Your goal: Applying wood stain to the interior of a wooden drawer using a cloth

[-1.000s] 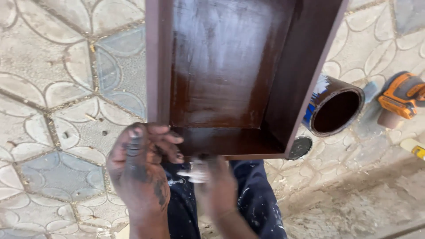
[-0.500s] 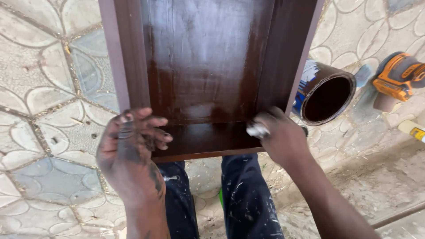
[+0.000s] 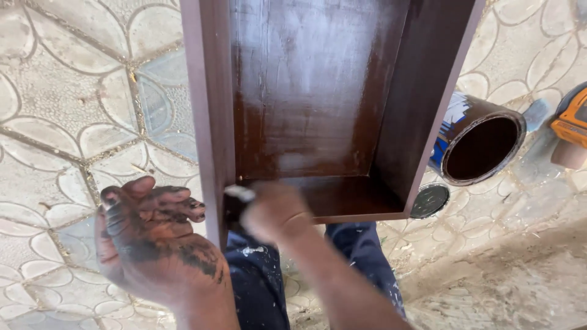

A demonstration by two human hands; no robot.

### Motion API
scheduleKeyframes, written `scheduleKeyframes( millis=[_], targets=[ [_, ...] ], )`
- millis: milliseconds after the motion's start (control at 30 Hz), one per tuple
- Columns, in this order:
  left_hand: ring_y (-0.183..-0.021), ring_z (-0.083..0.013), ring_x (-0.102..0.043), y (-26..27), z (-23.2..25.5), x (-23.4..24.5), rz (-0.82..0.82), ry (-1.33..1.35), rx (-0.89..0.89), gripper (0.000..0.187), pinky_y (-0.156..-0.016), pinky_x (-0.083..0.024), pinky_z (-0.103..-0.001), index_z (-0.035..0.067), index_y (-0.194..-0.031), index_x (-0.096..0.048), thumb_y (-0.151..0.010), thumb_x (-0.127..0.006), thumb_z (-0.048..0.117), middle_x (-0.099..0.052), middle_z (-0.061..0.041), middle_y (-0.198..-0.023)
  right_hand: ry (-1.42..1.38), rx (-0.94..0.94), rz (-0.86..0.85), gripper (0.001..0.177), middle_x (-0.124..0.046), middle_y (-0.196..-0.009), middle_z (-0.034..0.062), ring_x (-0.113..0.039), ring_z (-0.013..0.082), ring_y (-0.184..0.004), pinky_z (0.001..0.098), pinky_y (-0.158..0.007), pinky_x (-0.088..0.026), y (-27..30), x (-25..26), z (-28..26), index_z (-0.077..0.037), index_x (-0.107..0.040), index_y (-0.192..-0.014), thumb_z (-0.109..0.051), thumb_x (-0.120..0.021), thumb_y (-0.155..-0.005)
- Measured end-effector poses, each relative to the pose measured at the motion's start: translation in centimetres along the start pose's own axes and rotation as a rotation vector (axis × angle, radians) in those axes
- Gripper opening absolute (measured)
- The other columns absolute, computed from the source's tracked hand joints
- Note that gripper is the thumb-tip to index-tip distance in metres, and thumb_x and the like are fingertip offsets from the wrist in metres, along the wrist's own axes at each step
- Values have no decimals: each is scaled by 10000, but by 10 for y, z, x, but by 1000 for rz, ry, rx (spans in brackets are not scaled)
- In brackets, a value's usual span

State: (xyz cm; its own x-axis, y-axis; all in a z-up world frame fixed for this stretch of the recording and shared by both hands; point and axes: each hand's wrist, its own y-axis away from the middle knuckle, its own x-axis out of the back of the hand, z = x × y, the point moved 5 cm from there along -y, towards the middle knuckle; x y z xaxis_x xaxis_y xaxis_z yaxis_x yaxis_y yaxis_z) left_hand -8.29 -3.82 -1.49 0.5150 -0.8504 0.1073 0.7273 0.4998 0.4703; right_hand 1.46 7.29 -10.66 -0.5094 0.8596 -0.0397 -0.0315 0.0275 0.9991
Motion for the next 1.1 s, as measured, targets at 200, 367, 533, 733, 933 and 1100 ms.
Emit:
scheduleKeyframes(
  millis=[200,367,533,733,933,1100],
  targets=[
    [-533,-125,-646,12,-19,-15,-217,-10,34,166,-487,-547,-241,106,-959,-710,-1070,-628,201,-738,-42,-820,168,438,660,278,-590,-1006,169,-560,300,-791,456,-641,-481,22,-38,45,-62,-690,-1022,-16,-648,-751],
    [-584,-178,-639,54,-51,-57,-775,-233,418,233,-520,-467,-268,-16,-1065,-697,-1038,-541,155,-759,-176,-873,149,329,933,658,-634,-1179,16,-628,221,-989,377,-836,-537,47,-10,203,-195,-692,-1204,-70,-837,-574],
    [-566,-143,-677,42,-53,-55,-632,-63,283,203,-481,-527,-251,82,-1018,-717,-1075,-530,134,-767,-90,-854,-114,80,1169,386,-637,-1120,119,-648,277,-924,391,-788,-559,51,7,289,-38,-607,-1144,18,-690,-771],
    [-649,-128,-702,33,-32,-44,-253,7,160,172,-497,-545,-239,61,-1007,-692,-998,-671,231,-747,-46,-863,-512,278,1041,333,-688,-1099,36,-640,171,-842,334,-713,-502,40,-50,125,-132,-652,-1167,-135,-574,-843],
    [-525,-112,-641,32,-20,-44,-229,-87,65,215,-473,-500,-203,68,-972,-705,-1047,-615,247,-686,-38,-667,-1000,299,715,274,-723,-945,49,-712,187,-765,323,-677,-568,57,-83,37,-109,-662,-1069,-123,-761,-814],
    [-485,-122,-611,36,-17,-42,-203,-107,1,228,-460,-454,-195,82,-935,-702,-1033,-620,271,-668,-25,-638,-1914,-126,289,240,-701,-889,268,-639,268,-612,325,-488,-531,32,-146,80,67,-560,-1174,88,-488,-946]
  ],
)
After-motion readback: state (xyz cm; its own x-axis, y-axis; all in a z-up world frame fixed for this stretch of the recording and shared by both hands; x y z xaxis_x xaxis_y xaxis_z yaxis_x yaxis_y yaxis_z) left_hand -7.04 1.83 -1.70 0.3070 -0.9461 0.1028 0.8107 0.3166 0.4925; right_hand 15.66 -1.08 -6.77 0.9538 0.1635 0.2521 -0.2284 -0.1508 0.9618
